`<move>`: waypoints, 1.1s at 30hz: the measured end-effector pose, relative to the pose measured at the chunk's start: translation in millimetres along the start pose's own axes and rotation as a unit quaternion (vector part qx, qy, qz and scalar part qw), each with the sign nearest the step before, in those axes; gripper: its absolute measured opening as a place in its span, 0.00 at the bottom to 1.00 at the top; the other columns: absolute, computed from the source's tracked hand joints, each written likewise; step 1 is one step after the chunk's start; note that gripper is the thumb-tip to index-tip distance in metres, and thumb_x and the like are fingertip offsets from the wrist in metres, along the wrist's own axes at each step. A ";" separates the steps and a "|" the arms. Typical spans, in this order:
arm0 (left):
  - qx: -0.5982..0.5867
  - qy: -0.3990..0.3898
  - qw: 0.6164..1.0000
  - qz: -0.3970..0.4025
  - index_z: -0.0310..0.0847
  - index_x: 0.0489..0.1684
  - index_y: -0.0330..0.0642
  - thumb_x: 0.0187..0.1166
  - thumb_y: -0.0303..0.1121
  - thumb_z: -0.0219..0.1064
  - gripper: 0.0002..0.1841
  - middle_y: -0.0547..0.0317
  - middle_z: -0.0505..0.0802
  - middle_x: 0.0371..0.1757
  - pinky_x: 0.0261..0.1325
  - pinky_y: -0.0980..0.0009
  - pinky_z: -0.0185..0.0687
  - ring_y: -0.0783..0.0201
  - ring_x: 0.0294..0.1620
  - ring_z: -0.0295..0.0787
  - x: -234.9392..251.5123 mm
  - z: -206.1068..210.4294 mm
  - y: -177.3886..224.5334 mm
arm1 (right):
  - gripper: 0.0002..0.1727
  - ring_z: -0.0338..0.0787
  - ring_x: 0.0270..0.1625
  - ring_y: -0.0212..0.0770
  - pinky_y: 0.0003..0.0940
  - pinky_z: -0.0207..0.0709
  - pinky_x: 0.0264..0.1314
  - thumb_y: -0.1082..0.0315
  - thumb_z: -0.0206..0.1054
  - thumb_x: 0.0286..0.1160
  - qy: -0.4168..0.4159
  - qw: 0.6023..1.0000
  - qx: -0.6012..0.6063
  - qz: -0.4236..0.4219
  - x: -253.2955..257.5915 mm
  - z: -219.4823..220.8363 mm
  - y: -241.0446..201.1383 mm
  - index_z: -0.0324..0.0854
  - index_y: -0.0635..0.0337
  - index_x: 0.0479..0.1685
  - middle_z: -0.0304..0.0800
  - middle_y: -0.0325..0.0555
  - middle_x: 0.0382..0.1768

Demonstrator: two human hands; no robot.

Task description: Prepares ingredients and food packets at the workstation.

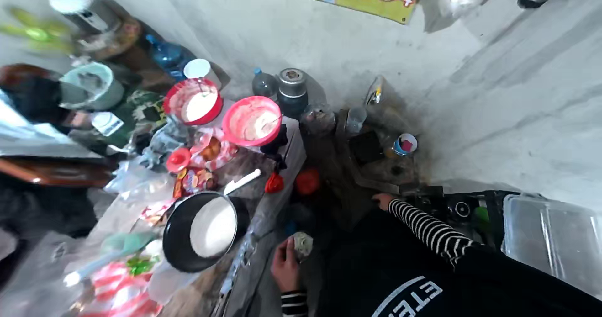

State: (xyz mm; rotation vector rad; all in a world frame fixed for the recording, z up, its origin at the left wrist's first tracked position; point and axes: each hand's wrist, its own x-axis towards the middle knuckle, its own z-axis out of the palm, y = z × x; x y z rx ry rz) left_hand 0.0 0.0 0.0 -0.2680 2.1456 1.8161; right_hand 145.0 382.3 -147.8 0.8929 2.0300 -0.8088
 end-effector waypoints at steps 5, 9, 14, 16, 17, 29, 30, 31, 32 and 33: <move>0.030 -0.024 0.999 0.017 0.87 0.42 0.32 0.82 0.29 0.66 0.08 0.60 0.93 0.34 0.38 0.75 0.87 0.74 0.31 0.88 71.2 95.2 27.9 | 0.20 0.90 0.67 0.58 0.55 0.79 0.76 0.61 0.63 0.89 0.046 0.975 0.215 0.043 59.4 -82.0 8.0 0.82 0.63 0.72 0.88 0.62 0.68; 0.066 -0.027 0.996 -0.057 0.86 0.47 0.28 0.83 0.29 0.67 0.09 0.54 0.91 0.32 0.32 0.70 0.85 0.70 0.25 0.85 134.6 187.7 44.8 | 0.20 0.86 0.73 0.58 0.56 0.74 0.82 0.60 0.64 0.88 0.047 0.977 0.203 0.052 150.0 -134.8 49.7 0.84 0.63 0.70 0.87 0.62 0.69; 0.180 -0.046 0.981 -0.054 0.87 0.50 0.30 0.84 0.32 0.66 0.12 0.51 0.93 0.37 0.45 0.64 0.90 0.66 0.34 0.91 205.9 292.4 62.4 | 0.25 0.80 0.80 0.59 0.58 0.65 0.87 0.53 0.58 0.91 -0.022 0.981 0.144 0.126 213.0 -194.7 87.4 0.83 0.63 0.72 0.85 0.63 0.72; 0.208 -0.069 0.975 -0.040 0.86 0.49 0.31 0.84 0.34 0.67 0.12 0.51 0.94 0.36 0.47 0.63 0.90 0.65 0.36 0.92 231.4 328.0 70.1 | 0.29 0.74 0.85 0.59 0.59 0.60 0.91 0.49 0.55 0.93 -0.056 0.972 0.148 0.172 221.8 -236.2 73.0 0.79 0.62 0.77 0.80 0.63 0.78; 0.214 -0.082 0.972 -0.045 0.86 0.49 0.31 0.84 0.34 0.67 0.12 0.52 0.93 0.36 0.47 0.63 0.90 0.66 0.36 0.91 246.6 345.6 71.2 | 0.30 0.74 0.85 0.60 0.59 0.60 0.90 0.47 0.54 0.93 -0.052 0.969 0.160 0.179 232.1 -248.6 67.9 0.79 0.63 0.78 0.80 0.65 0.78; 0.334 -0.112 0.930 -0.106 0.84 0.59 0.30 0.89 0.37 0.61 0.17 0.39 0.93 0.50 0.64 0.48 0.84 0.49 0.53 0.91 467.9 540.2 -132.5 | 0.33 0.79 0.81 0.60 0.60 0.67 0.86 0.45 0.53 0.92 0.100 0.949 0.229 0.192 526.3 -295.7 43.2 0.71 0.61 0.84 0.81 0.63 0.76; 0.330 -0.097 0.934 -0.102 0.84 0.59 0.30 0.89 0.37 0.61 0.17 0.41 0.93 0.49 0.63 0.50 0.85 0.51 0.52 0.92 478.1 551.7 -151.8 | 0.34 0.79 0.81 0.60 0.59 0.67 0.86 0.46 0.52 0.93 0.143 0.938 0.247 0.198 555.3 -302.4 46.7 0.69 0.62 0.85 0.80 0.63 0.77; 0.328 -0.089 0.935 -0.105 0.85 0.59 0.31 0.89 0.38 0.62 0.17 0.43 0.94 0.49 0.62 0.52 0.86 0.54 0.51 0.92 489.9 562.6 -166.8 | 0.35 0.78 0.82 0.61 0.59 0.66 0.87 0.46 0.50 0.93 0.175 0.924 0.269 0.209 584.6 -309.9 50.3 0.67 0.64 0.86 0.79 0.64 0.78; 0.324 -0.083 0.936 -0.110 0.85 0.59 0.32 0.89 0.39 0.62 0.17 0.44 0.94 0.48 0.60 0.54 0.87 0.56 0.50 0.92 501.5 572.3 -179.1 | 0.36 0.75 0.83 0.62 0.60 0.64 0.88 0.44 0.48 0.94 0.189 0.909 0.296 0.225 612.4 -316.9 54.1 0.67 0.65 0.86 0.77 0.66 0.80; 0.318 -0.079 0.938 -0.112 0.85 0.59 0.33 0.89 0.39 0.62 0.16 0.46 0.94 0.48 0.58 0.57 0.88 0.59 0.47 0.92 512.1 579.9 -189.8 | 0.37 0.75 0.83 0.63 0.61 0.65 0.86 0.42 0.48 0.93 0.193 0.892 0.327 0.247 637.6 -319.2 59.0 0.71 0.68 0.82 0.77 0.68 0.78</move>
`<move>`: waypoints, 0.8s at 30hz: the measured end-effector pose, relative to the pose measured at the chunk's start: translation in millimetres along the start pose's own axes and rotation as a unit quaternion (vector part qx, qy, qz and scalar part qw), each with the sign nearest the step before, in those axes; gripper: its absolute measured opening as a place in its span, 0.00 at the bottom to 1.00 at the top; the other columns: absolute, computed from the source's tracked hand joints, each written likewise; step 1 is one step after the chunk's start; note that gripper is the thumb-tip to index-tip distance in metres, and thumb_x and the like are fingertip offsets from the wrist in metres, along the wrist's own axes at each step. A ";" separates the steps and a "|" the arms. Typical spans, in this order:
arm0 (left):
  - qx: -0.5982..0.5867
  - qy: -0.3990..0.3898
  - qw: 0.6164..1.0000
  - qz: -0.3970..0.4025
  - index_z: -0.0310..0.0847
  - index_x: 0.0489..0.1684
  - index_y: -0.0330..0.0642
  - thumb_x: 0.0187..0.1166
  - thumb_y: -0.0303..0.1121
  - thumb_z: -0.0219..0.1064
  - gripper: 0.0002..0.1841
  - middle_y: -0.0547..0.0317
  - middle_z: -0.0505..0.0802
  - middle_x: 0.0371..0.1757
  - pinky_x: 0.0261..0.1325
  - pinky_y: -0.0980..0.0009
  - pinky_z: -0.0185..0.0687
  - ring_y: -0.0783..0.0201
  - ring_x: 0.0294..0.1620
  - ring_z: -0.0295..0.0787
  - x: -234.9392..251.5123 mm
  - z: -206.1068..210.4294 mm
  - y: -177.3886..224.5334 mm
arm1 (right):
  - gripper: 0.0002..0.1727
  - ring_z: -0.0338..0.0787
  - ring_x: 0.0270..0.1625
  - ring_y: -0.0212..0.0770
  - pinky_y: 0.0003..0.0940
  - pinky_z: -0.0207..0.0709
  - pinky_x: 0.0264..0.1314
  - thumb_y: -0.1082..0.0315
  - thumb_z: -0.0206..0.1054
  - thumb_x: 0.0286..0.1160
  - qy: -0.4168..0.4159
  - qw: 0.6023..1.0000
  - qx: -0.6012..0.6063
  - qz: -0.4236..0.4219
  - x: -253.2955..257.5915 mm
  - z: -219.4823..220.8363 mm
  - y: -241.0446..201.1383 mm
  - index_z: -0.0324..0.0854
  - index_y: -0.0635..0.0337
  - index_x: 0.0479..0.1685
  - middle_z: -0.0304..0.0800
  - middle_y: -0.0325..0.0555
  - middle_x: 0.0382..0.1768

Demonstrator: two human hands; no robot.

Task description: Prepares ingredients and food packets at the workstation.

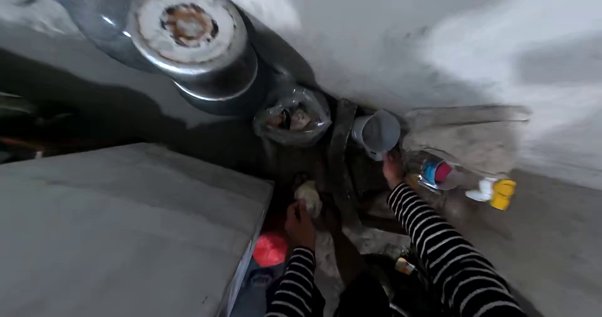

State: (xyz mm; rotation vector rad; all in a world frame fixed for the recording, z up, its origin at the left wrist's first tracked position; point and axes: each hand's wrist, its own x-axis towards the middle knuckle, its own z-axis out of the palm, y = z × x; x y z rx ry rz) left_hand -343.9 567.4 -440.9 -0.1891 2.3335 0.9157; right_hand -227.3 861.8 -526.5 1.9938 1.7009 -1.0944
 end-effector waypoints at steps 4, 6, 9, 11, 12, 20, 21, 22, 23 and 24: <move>-0.011 0.001 1.000 -0.011 0.85 0.58 0.33 0.88 0.38 0.62 0.16 0.47 0.93 0.47 0.58 0.60 0.88 0.61 0.47 0.92 38.0 18.8 2.1 | 0.36 0.78 0.77 0.61 0.60 0.71 0.78 0.47 0.63 0.87 0.001 0.983 0.157 0.092 41.5 30.3 0.3 0.70 0.69 0.80 0.78 0.68 0.75; -0.018 0.001 1.000 -0.018 0.85 0.57 0.33 0.88 0.38 0.62 0.16 0.49 0.93 0.46 0.57 0.62 0.87 0.64 0.47 0.91 49.6 21.1 8.7 | 0.28 0.80 0.74 0.57 0.54 0.72 0.77 0.58 0.58 0.92 0.003 0.982 0.165 0.093 0.6 17.6 -38.4 0.68 0.69 0.80 0.79 0.66 0.74; -0.065 0.015 0.998 -0.004 0.85 0.54 0.33 0.88 0.36 0.63 0.14 0.52 0.93 0.44 0.54 0.65 0.88 0.66 0.45 0.91 64.3 25.6 15.1 | 0.25 0.78 0.78 0.58 0.46 0.67 0.83 0.68 0.45 0.96 -0.028 0.994 0.077 0.074 -86.5 -24.2 -116.9 0.60 0.75 0.85 0.73 0.71 0.78; -0.105 0.022 0.994 0.008 0.86 0.53 0.32 0.87 0.33 0.63 0.12 0.52 0.93 0.43 0.52 0.67 0.89 0.67 0.43 0.91 68.9 28.6 22.6 | 0.25 0.83 0.71 0.60 0.47 0.71 0.78 0.69 0.48 0.95 -0.007 0.998 0.047 0.029 -114.2 -32.9 -111.6 0.63 0.78 0.82 0.78 0.76 0.72; -0.120 0.022 0.992 0.014 0.86 0.53 0.32 0.87 0.33 0.63 0.12 0.52 0.93 0.43 0.51 0.67 0.90 0.67 0.43 0.92 71.7 29.6 28.6 | 0.27 0.84 0.70 0.58 0.46 0.73 0.77 0.69 0.52 0.94 -0.015 0.999 0.040 0.011 -124.1 -39.8 -105.5 0.60 0.76 0.85 0.78 0.75 0.73; -0.106 0.015 0.994 0.025 0.89 0.56 0.40 0.88 0.38 0.64 0.14 0.54 0.95 0.45 0.47 0.66 0.92 0.67 0.40 0.93 80.3 34.1 48.2 | 0.47 0.91 0.68 0.42 0.48 0.84 0.72 0.50 0.83 0.61 -0.010 0.988 0.019 -0.154 -182.1 -80.6 7.7 0.71 0.48 0.88 0.90 0.47 0.71; -0.101 0.012 0.994 0.030 0.89 0.57 0.40 0.88 0.39 0.63 0.14 0.54 0.95 0.45 0.49 0.65 0.91 0.67 0.41 0.93 79.2 34.3 50.1 | 0.48 0.93 0.64 0.44 0.52 0.85 0.68 0.47 0.84 0.58 -0.009 0.989 0.011 -0.150 -199.6 -84.3 8.0 0.74 0.48 0.86 0.92 0.47 0.67; -0.096 0.012 0.995 0.037 0.89 0.56 0.41 0.88 0.39 0.63 0.14 0.55 0.96 0.45 0.50 0.65 0.91 0.67 0.42 0.93 77.8 34.9 51.7 | 0.49 0.94 0.61 0.44 0.53 0.86 0.65 0.43 0.83 0.57 -0.002 0.987 0.004 -0.160 -216.0 -86.0 8.6 0.75 0.50 0.85 0.93 0.47 0.65; -0.092 0.013 0.995 0.047 0.90 0.56 0.41 0.88 0.39 0.64 0.13 0.55 0.96 0.45 0.51 0.66 0.90 0.68 0.43 0.93 76.3 36.1 52.9 | 0.49 0.95 0.60 0.44 0.52 0.87 0.63 0.42 0.82 0.57 0.010 0.984 0.005 -0.175 -231.3 -85.8 9.1 0.76 0.53 0.84 0.94 0.49 0.63; -0.094 0.014 0.994 0.058 0.90 0.56 0.41 0.88 0.38 0.64 0.13 0.56 0.96 0.45 0.52 0.68 0.90 0.69 0.43 0.93 74.4 37.6 53.5 | 0.49 0.95 0.59 0.43 0.48 0.88 0.64 0.41 0.82 0.57 0.023 0.982 0.008 -0.186 -245.1 -84.5 8.5 0.77 0.55 0.83 0.94 0.49 0.63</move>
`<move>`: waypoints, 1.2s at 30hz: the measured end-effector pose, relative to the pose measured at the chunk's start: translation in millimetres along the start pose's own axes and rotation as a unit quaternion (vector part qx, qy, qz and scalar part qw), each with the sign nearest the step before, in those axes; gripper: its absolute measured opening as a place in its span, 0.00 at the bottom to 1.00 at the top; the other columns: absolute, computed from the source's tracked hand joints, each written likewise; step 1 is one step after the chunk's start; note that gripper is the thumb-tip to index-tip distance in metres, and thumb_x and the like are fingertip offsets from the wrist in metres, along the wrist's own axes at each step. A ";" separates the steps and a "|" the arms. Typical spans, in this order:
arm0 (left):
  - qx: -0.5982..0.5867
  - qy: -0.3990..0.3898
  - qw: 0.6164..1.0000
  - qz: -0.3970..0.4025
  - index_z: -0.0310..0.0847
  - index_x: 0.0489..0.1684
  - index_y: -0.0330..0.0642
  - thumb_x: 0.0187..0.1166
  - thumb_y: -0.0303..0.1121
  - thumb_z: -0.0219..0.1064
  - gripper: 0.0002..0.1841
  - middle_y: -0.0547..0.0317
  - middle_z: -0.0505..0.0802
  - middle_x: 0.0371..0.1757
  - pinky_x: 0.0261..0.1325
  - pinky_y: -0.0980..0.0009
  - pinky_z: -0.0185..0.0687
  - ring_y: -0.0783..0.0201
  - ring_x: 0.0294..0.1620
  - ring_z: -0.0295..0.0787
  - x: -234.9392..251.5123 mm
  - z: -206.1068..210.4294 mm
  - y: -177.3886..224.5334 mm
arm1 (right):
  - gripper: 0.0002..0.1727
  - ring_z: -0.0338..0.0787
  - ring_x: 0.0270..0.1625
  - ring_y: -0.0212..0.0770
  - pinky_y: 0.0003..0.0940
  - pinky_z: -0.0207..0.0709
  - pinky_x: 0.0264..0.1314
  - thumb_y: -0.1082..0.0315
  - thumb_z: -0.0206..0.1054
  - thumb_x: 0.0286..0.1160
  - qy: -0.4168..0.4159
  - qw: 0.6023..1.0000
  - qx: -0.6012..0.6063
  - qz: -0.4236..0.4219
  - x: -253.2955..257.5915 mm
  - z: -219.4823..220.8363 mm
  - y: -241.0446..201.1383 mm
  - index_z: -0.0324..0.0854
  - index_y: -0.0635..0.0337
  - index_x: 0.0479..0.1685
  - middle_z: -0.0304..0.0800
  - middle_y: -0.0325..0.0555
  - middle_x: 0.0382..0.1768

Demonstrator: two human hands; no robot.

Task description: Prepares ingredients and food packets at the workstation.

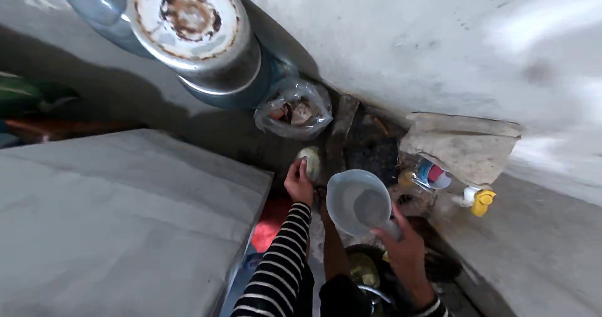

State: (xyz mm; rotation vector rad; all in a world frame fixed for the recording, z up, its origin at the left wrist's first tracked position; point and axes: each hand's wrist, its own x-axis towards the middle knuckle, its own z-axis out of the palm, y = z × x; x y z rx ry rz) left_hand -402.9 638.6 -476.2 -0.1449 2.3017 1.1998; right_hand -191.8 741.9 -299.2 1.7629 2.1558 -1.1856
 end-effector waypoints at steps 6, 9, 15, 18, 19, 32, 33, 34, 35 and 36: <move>-0.015 -0.026 0.998 0.047 0.92 0.52 0.41 0.85 0.38 0.67 0.12 0.58 0.97 0.47 0.56 0.70 0.90 0.71 0.47 0.94 -15.6 13.2 -0.4 | 0.50 0.96 0.40 0.40 0.45 0.89 0.45 0.33 0.78 0.58 0.077 0.996 -0.040 -0.028 -35.9 8.3 -29.8 0.80 0.58 0.79 0.99 0.48 0.45; -0.020 -0.050 0.998 0.045 0.92 0.51 0.39 0.85 0.36 0.68 0.11 0.57 0.97 0.46 0.54 0.72 0.89 0.72 0.44 0.93 -23.4 18.8 5.8 | 0.48 0.96 0.39 0.41 0.43 0.89 0.43 0.35 0.78 0.59 0.094 0.993 -0.053 -0.039 -38.1 6.9 -39.4 0.81 0.60 0.78 0.99 0.49 0.44; -0.043 -0.068 0.994 0.078 0.93 0.49 0.38 0.84 0.34 0.68 0.10 0.55 0.97 0.48 0.60 0.73 0.88 0.71 0.49 0.94 -32.8 31.5 11.9 | 0.46 0.96 0.34 0.46 0.48 0.88 0.38 0.38 0.78 0.59 0.107 0.989 -0.095 -0.030 -31.3 0.9 -48.7 0.82 0.60 0.77 0.99 0.51 0.41; -0.056 -0.080 0.991 0.091 0.93 0.48 0.36 0.83 0.32 0.69 0.10 0.53 0.97 0.47 0.59 0.72 0.88 0.70 0.49 0.94 -35.0 39.2 12.4 | 0.47 0.97 0.36 0.50 0.51 0.88 0.39 0.37 0.77 0.60 0.111 0.988 -0.108 -0.028 -29.0 -4.2 -49.8 0.82 0.62 0.77 0.99 0.54 0.42; -0.058 -0.085 0.990 0.093 0.93 0.48 0.37 0.83 0.32 0.69 0.09 0.54 0.97 0.47 0.58 0.72 0.88 0.70 0.48 0.94 -35.9 41.5 13.1 | 0.47 0.97 0.35 0.48 0.50 0.88 0.38 0.36 0.76 0.60 0.117 0.987 -0.109 -0.031 -28.7 -4.9 -47.9 0.82 0.62 0.76 0.99 0.53 0.42; -0.024 -0.150 0.984 0.090 0.93 0.51 0.40 0.85 0.32 0.67 0.10 0.54 0.96 0.49 0.59 0.68 0.87 0.68 0.48 0.93 -52.6 71.2 25.8 | 0.47 0.93 0.28 0.49 0.52 0.84 0.30 0.32 0.74 0.62 0.137 0.979 -0.153 0.000 -33.5 -22.4 -23.8 0.83 0.60 0.76 0.97 0.52 0.33; -0.023 -0.151 0.984 0.089 0.93 0.51 0.41 0.85 0.33 0.67 0.10 0.55 0.96 0.49 0.58 0.68 0.87 0.68 0.48 0.93 -54.7 74.0 25.9 | 0.47 0.93 0.28 0.49 0.51 0.84 0.29 0.32 0.74 0.62 0.138 0.978 -0.156 0.005 -34.8 -23.9 -22.9 0.83 0.59 0.76 0.97 0.51 0.32; -0.023 -0.152 0.984 0.090 0.93 0.51 0.41 0.85 0.33 0.67 0.10 0.55 0.96 0.48 0.57 0.68 0.87 0.68 0.47 0.93 -56.7 77.0 25.4 | 0.47 0.93 0.27 0.48 0.50 0.84 0.29 0.32 0.74 0.62 0.138 0.978 -0.157 0.012 -36.0 -25.9 -23.0 0.83 0.59 0.77 0.97 0.50 0.32; -0.026 -0.153 0.984 0.091 0.93 0.51 0.41 0.84 0.33 0.68 0.09 0.55 0.96 0.48 0.57 0.68 0.87 0.68 0.47 0.93 -58.7 79.9 24.9 | 0.47 0.93 0.27 0.48 0.50 0.84 0.29 0.32 0.74 0.61 0.135 0.978 -0.156 0.021 -37.2 -28.0 -23.9 0.82 0.59 0.77 0.97 0.51 0.32; -0.029 -0.155 0.983 0.091 0.93 0.51 0.41 0.84 0.33 0.68 0.09 0.55 0.96 0.49 0.57 0.68 0.88 0.68 0.47 0.93 -60.5 82.4 24.3 | 0.47 0.93 0.27 0.48 0.51 0.83 0.29 0.33 0.75 0.61 0.134 0.979 -0.153 0.031 -38.6 -29.9 -25.2 0.82 0.59 0.77 0.97 0.51 0.32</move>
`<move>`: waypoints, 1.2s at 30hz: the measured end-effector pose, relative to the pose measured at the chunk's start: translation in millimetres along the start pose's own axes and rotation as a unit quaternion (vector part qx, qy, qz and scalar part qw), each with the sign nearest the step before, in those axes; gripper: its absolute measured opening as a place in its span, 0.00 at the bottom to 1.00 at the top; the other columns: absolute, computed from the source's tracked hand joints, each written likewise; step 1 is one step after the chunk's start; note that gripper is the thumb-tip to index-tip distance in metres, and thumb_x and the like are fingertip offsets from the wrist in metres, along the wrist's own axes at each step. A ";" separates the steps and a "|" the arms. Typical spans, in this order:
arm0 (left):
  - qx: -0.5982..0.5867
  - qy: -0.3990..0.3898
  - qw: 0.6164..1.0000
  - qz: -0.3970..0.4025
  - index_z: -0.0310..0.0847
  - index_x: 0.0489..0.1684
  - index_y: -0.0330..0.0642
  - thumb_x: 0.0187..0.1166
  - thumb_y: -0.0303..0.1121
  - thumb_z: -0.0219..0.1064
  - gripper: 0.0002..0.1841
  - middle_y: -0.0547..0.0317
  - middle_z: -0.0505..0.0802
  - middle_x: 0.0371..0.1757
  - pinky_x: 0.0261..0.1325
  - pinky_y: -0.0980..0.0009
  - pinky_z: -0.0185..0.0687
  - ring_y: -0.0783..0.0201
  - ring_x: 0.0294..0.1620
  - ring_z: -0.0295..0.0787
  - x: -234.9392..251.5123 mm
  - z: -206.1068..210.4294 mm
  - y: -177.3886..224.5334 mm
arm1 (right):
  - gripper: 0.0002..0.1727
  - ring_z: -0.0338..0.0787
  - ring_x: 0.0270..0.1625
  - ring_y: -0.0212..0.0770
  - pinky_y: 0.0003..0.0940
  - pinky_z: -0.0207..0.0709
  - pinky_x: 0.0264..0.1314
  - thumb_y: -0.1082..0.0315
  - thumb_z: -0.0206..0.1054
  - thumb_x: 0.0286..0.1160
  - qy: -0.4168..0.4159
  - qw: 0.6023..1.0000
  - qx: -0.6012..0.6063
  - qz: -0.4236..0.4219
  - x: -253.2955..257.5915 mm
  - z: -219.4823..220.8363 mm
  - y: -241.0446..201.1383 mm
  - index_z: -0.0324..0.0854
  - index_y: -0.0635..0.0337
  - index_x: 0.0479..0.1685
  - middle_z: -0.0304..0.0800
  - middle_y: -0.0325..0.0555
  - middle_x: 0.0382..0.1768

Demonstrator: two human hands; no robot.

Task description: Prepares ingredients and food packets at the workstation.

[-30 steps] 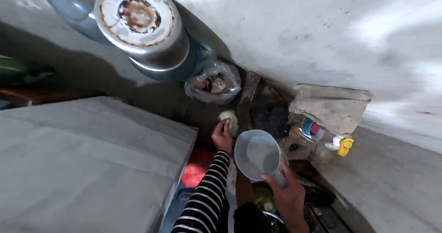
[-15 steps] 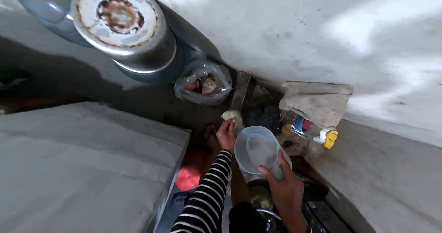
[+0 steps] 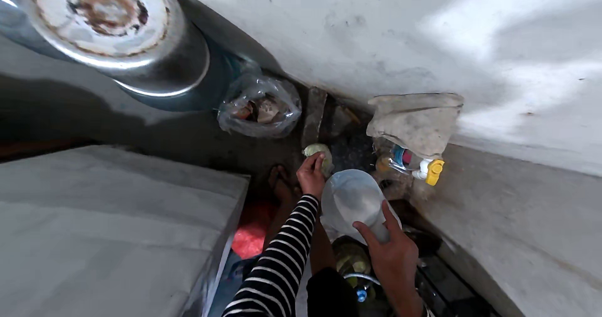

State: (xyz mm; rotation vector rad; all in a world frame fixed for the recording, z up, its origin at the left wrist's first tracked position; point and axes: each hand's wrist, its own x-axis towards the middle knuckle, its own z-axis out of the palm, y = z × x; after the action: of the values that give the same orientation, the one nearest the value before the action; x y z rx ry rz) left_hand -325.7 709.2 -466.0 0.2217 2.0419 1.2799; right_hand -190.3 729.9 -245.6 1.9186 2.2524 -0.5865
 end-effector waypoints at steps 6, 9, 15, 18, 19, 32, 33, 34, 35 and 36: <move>0.007 0.000 1.000 0.012 0.93 0.51 0.41 0.84 0.33 0.68 0.09 0.57 0.96 0.48 0.57 0.68 0.88 0.69 0.48 0.93 -7.5 13.2 -5.4 | 0.47 0.94 0.28 0.50 0.51 0.85 0.31 0.36 0.76 0.61 0.004 1.000 -0.012 0.016 -6.1 -13.2 5.3 0.82 0.62 0.77 0.97 0.54 0.33; 0.012 -0.005 1.000 0.011 0.92 0.52 0.40 0.84 0.33 0.68 0.10 0.56 0.96 0.48 0.56 0.67 0.89 0.68 0.47 0.93 -11.1 17.0 -10.9 | 0.46 0.93 0.27 0.47 0.47 0.84 0.29 0.36 0.76 0.61 0.013 1.000 -0.012 0.015 -8.4 -16.4 12.1 0.82 0.62 0.76 0.97 0.51 0.32; 0.011 0.007 1.000 0.019 0.92 0.51 0.38 0.84 0.32 0.68 0.10 0.53 0.95 0.47 0.52 0.67 0.90 0.66 0.44 0.93 -19.6 23.9 -24.3 | 0.47 0.90 0.22 0.45 0.46 0.81 0.24 0.34 0.73 0.62 0.023 0.999 -0.032 -0.002 -11.0 -17.4 24.1 0.83 0.63 0.74 0.95 0.50 0.28; 0.009 0.005 1.000 0.012 0.92 0.52 0.37 0.84 0.32 0.68 0.10 0.52 0.95 0.48 0.52 0.67 0.91 0.66 0.45 0.94 -23.4 25.8 -27.9 | 0.47 0.90 0.23 0.45 0.45 0.82 0.25 0.34 0.73 0.62 0.021 0.999 -0.035 0.003 -13.0 -18.8 26.2 0.83 0.63 0.75 0.96 0.50 0.28; 0.009 0.005 1.000 0.011 0.92 0.52 0.37 0.84 0.32 0.68 0.10 0.52 0.95 0.48 0.52 0.67 0.91 0.67 0.44 0.94 -24.4 26.5 -29.5 | 0.47 0.90 0.23 0.45 0.46 0.81 0.25 0.34 0.74 0.62 0.020 0.999 -0.035 0.005 -13.7 -19.7 26.2 0.83 0.62 0.75 0.95 0.50 0.29; 0.029 0.010 0.999 0.031 0.92 0.52 0.36 0.84 0.30 0.67 0.10 0.49 0.94 0.44 0.47 0.65 0.92 0.63 0.39 0.93 -37.7 33.0 -38.7 | 0.45 0.93 0.26 0.50 0.51 0.84 0.30 0.38 0.77 0.61 -0.001 0.998 -0.060 0.012 -21.0 -38.9 23.4 0.83 0.64 0.75 0.97 0.55 0.31; 0.026 0.008 0.999 0.033 0.92 0.52 0.36 0.84 0.29 0.67 0.10 0.49 0.95 0.44 0.47 0.65 0.92 0.63 0.39 0.93 -37.7 33.5 -38.8 | 0.45 0.93 0.27 0.51 0.51 0.84 0.31 0.39 0.77 0.61 -0.006 0.998 -0.060 0.016 -21.0 -40.9 22.7 0.82 0.64 0.75 0.97 0.55 0.32; 0.025 0.008 0.999 0.033 0.92 0.51 0.35 0.83 0.29 0.68 0.09 0.49 0.95 0.44 0.46 0.65 0.92 0.63 0.39 0.94 -37.8 34.0 -38.5 | 0.46 0.93 0.27 0.50 0.51 0.85 0.31 0.39 0.77 0.61 -0.011 0.998 -0.060 0.019 -20.9 -42.8 22.8 0.82 0.64 0.76 0.97 0.55 0.33; 0.024 0.007 0.999 0.031 0.92 0.51 0.35 0.83 0.30 0.68 0.09 0.49 0.94 0.44 0.45 0.66 0.92 0.64 0.38 0.93 -38.4 34.1 -38.3 | 0.46 0.93 0.27 0.49 0.50 0.85 0.31 0.38 0.77 0.61 -0.017 0.998 -0.061 0.023 -20.9 -44.7 23.3 0.82 0.63 0.77 0.97 0.54 0.33; 0.022 0.008 0.999 0.031 0.92 0.51 0.36 0.83 0.29 0.68 0.09 0.49 0.94 0.44 0.44 0.67 0.93 0.64 0.37 0.93 -39.0 34.0 -38.6 | 0.46 0.92 0.26 0.48 0.50 0.84 0.30 0.38 0.77 0.62 -0.022 0.998 -0.061 0.025 -20.8 -46.0 23.9 0.81 0.63 0.77 0.96 0.54 0.32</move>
State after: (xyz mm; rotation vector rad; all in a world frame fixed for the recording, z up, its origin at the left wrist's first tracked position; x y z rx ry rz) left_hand -266.8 695.7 -488.9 0.2996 2.0927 1.2780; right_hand -156.2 730.5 -201.3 1.8797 2.1538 -0.4692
